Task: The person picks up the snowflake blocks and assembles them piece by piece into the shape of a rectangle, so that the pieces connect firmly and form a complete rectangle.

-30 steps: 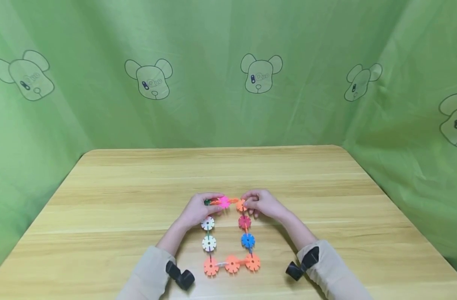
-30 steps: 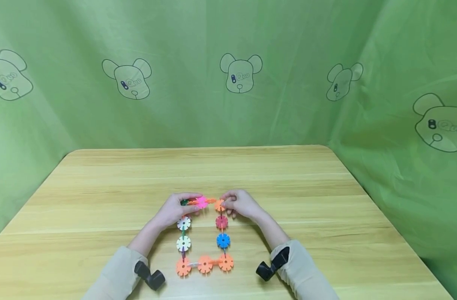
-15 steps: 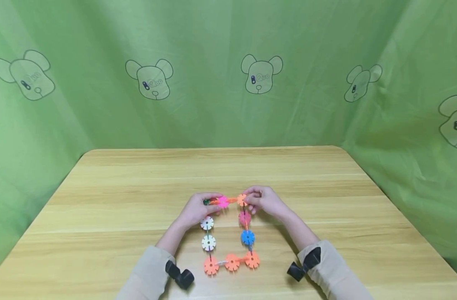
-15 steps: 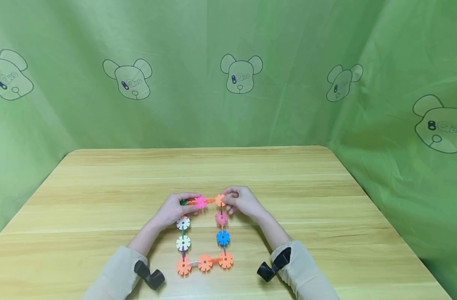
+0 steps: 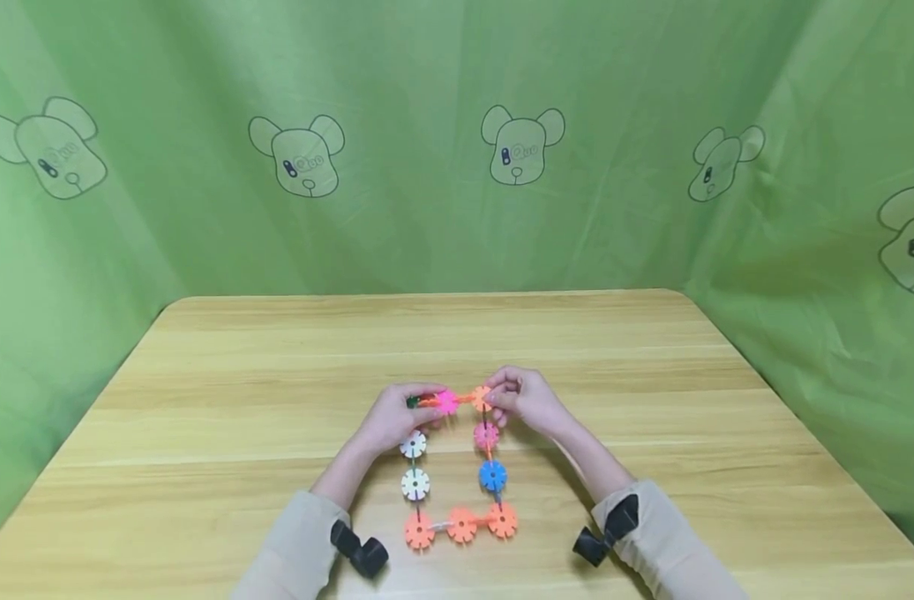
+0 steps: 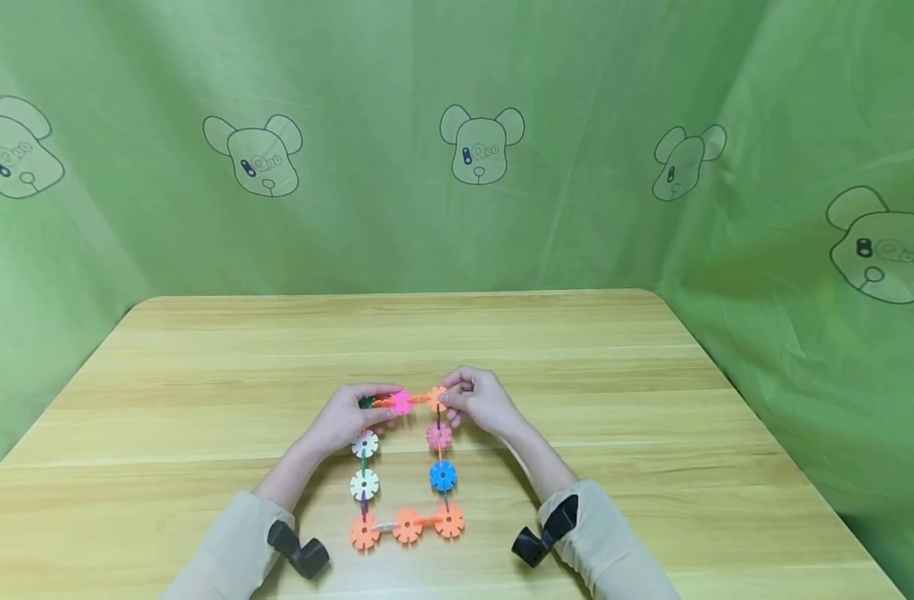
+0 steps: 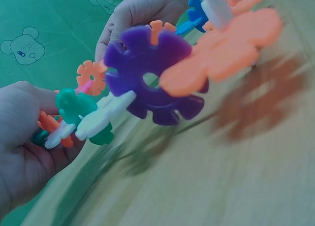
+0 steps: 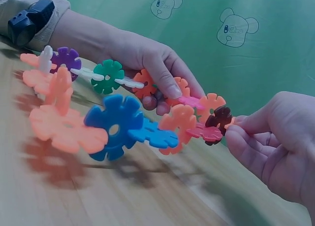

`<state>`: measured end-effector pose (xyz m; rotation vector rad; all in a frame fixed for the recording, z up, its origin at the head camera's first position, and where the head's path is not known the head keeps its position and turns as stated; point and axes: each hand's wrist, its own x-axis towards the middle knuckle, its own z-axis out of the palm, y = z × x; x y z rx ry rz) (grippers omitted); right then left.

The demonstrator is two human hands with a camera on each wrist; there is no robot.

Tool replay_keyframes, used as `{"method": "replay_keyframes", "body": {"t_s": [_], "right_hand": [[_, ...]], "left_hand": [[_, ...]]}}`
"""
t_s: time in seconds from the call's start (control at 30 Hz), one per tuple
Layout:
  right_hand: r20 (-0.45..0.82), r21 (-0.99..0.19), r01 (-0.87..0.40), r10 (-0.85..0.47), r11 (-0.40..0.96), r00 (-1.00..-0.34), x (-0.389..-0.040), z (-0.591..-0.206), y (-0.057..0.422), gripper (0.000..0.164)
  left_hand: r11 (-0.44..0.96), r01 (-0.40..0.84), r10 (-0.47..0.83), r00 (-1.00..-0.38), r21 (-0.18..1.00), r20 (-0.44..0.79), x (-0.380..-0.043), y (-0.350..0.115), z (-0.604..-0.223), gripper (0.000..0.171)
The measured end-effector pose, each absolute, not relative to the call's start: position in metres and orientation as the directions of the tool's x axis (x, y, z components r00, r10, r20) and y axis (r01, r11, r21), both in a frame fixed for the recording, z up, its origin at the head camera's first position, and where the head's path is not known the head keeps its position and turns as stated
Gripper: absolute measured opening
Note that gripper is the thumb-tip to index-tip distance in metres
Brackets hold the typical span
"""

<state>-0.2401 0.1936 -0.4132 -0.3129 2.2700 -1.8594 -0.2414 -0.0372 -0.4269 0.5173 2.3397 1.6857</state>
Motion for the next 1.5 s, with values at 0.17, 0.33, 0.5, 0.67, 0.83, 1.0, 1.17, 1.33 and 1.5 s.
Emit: {"method": "replay_keyframes", "body": {"t_s": [0.17,0.33,0.5,0.67,0.83,1.0,1.17,1.33,1.5], "right_hand": [[-0.013,-0.982,-0.040,-0.278,0.185,-0.960,-0.239,-0.412,0.192,0.019],[-0.006,-0.978,-0.056,-0.295,0.201,-0.955,-0.239,-0.412,0.190,0.018],[0.002,-0.977,-0.070,-0.324,0.199,-0.946,-0.239,-0.412,0.188,0.017],[0.000,-0.975,-0.070,-0.319,0.209,-0.948,-0.239,-0.411,0.188,0.018],[-0.018,-0.969,-0.063,-0.319,0.239,-0.948,-0.240,-0.411,0.190,0.022],[-0.046,-0.958,-0.058,-0.349,0.281,-0.936,-0.239,-0.413,0.193,0.036],[-0.103,-0.963,-0.019,-0.427,0.270,-0.898,-0.231,-0.417,0.198,0.054],[-0.164,-0.958,0.025,-0.473,0.285,-0.866,-0.221,-0.420,0.205,0.059],[-0.192,-0.955,0.044,-0.497,0.293,-0.846,-0.212,-0.421,0.210,0.057]], "left_hand": [[0.271,0.160,0.408,-0.912,0.949,0.038,-0.242,-0.038,-0.427,0.038],[0.257,0.154,0.416,-0.909,0.954,0.035,-0.242,-0.040,-0.428,0.038],[0.242,0.158,0.429,-0.902,0.957,0.041,-0.242,-0.041,-0.429,0.038],[0.265,0.171,0.416,-0.908,0.949,0.047,-0.242,-0.040,-0.429,0.038],[0.319,0.188,0.391,-0.919,0.929,0.051,-0.242,-0.039,-0.428,0.037],[0.274,0.162,0.351,-0.935,0.948,0.058,-0.244,-0.040,-0.427,0.037],[0.166,0.087,0.240,-0.970,0.982,0.046,-0.247,-0.043,-0.427,0.039],[0.139,0.075,0.155,-0.987,0.987,0.053,-0.250,-0.045,-0.426,0.039],[0.113,0.055,0.091,-0.995,0.992,0.045,-0.250,-0.046,-0.425,0.041]]}}
